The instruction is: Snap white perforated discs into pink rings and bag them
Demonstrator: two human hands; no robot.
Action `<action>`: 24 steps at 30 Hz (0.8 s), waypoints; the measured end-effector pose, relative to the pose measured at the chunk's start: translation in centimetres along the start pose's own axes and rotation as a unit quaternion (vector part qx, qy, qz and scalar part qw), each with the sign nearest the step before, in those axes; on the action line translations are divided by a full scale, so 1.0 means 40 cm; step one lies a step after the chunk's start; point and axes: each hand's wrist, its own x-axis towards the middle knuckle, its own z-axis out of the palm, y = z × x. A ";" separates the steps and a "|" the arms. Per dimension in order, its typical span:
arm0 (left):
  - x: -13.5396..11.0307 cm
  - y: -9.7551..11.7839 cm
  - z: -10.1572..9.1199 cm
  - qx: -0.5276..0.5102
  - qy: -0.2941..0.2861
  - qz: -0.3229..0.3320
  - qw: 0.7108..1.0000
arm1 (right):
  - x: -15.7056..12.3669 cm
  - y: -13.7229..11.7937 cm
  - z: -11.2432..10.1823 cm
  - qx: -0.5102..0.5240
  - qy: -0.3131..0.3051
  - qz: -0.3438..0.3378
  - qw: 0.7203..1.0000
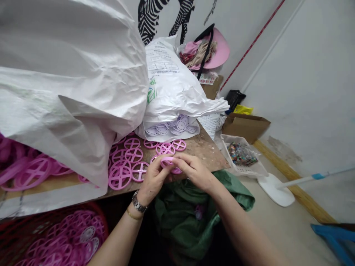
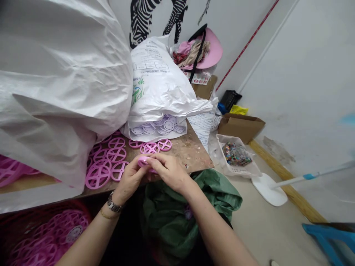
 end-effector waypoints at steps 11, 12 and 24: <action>-0.009 -0.007 0.016 -0.083 0.090 -0.020 0.992 | 0.196 0.116 -0.052 -0.458 0.181 0.009 0.870; -0.008 -0.004 0.017 -0.094 0.091 -0.024 0.991 | 0.214 0.122 -0.054 -0.506 0.164 0.025 0.846; -0.004 -0.001 0.018 -0.141 0.097 -0.042 0.984 | 0.296 0.155 -0.066 -0.633 0.092 0.037 0.768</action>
